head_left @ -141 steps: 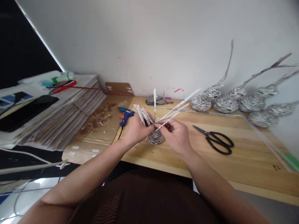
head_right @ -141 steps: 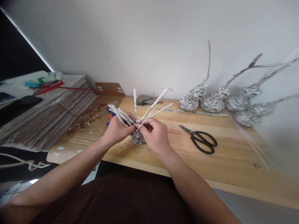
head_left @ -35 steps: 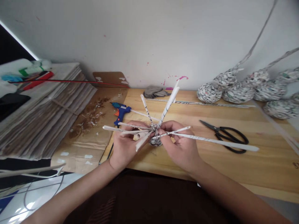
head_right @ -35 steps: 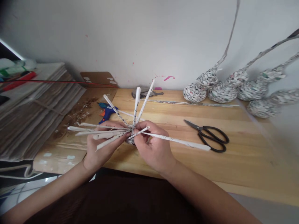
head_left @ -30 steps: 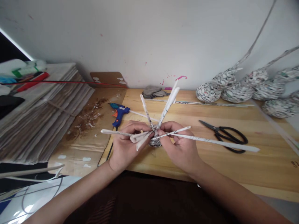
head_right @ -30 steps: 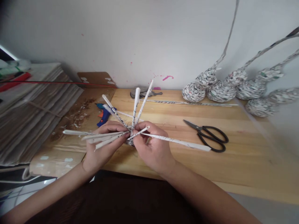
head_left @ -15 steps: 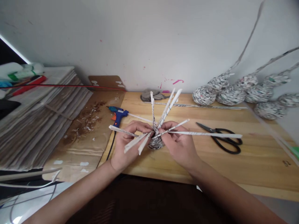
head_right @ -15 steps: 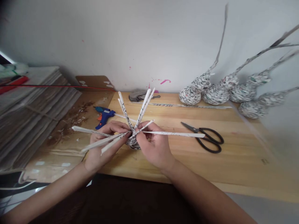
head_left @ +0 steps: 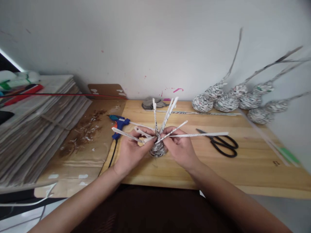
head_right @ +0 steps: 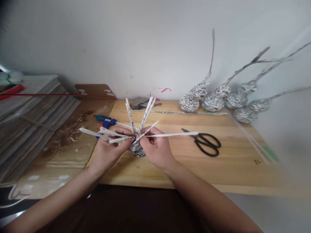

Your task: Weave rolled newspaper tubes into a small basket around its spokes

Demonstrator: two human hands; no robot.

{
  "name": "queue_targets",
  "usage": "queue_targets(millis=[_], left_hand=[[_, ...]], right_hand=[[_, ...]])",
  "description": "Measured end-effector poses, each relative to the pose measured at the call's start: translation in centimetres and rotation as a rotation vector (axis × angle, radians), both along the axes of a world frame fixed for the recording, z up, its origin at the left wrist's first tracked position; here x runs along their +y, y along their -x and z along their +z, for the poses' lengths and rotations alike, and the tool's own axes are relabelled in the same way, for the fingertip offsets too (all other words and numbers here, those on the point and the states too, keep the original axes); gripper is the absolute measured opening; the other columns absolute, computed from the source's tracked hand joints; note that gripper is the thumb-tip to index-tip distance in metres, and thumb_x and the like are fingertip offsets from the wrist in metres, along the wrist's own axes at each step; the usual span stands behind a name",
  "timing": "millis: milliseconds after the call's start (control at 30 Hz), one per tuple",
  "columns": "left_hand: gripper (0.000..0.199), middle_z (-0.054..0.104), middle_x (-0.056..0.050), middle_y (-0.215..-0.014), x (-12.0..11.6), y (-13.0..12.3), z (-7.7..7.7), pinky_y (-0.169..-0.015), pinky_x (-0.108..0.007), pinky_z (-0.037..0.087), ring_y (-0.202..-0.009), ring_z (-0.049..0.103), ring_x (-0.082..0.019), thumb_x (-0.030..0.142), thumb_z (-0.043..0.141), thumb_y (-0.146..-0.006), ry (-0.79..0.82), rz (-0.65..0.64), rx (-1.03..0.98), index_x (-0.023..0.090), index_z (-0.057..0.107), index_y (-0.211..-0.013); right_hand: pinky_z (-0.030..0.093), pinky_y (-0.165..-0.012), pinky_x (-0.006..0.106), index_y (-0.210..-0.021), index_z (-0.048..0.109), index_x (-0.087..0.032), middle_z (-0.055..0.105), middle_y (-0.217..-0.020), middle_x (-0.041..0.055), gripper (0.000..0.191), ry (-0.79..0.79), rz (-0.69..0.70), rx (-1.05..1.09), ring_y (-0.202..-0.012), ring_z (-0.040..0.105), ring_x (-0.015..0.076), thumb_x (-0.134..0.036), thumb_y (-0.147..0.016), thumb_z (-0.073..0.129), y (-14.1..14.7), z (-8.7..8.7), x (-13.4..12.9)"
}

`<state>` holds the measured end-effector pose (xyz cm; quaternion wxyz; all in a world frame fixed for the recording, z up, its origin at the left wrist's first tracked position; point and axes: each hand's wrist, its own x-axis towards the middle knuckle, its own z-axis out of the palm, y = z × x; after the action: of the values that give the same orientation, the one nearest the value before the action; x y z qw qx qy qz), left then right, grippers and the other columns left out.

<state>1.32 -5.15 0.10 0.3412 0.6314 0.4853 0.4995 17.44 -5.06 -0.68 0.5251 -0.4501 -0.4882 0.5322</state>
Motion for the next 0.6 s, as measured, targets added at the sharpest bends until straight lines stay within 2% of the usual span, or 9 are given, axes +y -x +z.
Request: queue_targets(millis=[167, 367, 500, 600], left_hand=[[0.011, 0.072, -0.001, -0.081, 0.11, -0.05, 0.15, -0.075, -0.027, 0.057, -0.075, 0.068, -0.015, 0.022, 0.075, -0.077, -0.028, 0.028, 0.03, 0.019, 0.069, -0.085], [0.005, 0.072, -0.001, -0.084, 0.06, -0.04, -0.28, -0.075, -0.029, 0.057, -0.081, 0.068, -0.017, 0.024, 0.074, -0.078, -0.088, 0.019, 0.057, 0.021, 0.07, -0.081], [0.008, 0.073, -0.002, -0.083, -0.09, -0.24, -0.38, -0.073, -0.029, 0.058, -0.077, 0.069, -0.017, 0.025, 0.076, -0.077, -0.068, 0.05, 0.028, 0.02, 0.069, -0.079], [0.009, 0.073, -0.002, -0.08, -0.18, -0.27, -0.54, -0.071, -0.029, 0.058, -0.075, 0.07, -0.017, 0.025, 0.077, -0.077, -0.052, 0.043, 0.019, 0.02, 0.07, -0.079]], right_hand=[[0.05, -0.057, 0.023, -0.082, 0.061, -0.021, 0.063, -0.068, -0.0028, 0.013, -0.051, 0.015, 0.039, -0.061, 0.06, 0.0122, -0.031, -0.08, 0.069, 0.21, -0.27, -0.24], [0.05, -0.058, 0.025, -0.081, 0.062, -0.021, 0.063, -0.07, -0.0021, 0.019, -0.073, 0.003, 0.03, -0.063, 0.06, 0.013, -0.033, -0.076, 0.075, 0.32, -0.67, -0.18], [0.051, -0.061, 0.025, -0.084, 0.061, -0.021, 0.063, -0.071, -0.0019, 0.015, -0.078, -0.037, 0.028, -0.065, 0.061, 0.0134, -0.031, -0.079, 0.071, 0.45, -0.67, -0.1], [0.053, -0.062, 0.025, -0.089, 0.058, -0.023, 0.063, -0.073, -0.0032, 0.019, -0.045, -0.053, 0.081, -0.066, 0.063, 0.0133, -0.031, -0.078, 0.071, 0.58, -0.76, 0.04]])
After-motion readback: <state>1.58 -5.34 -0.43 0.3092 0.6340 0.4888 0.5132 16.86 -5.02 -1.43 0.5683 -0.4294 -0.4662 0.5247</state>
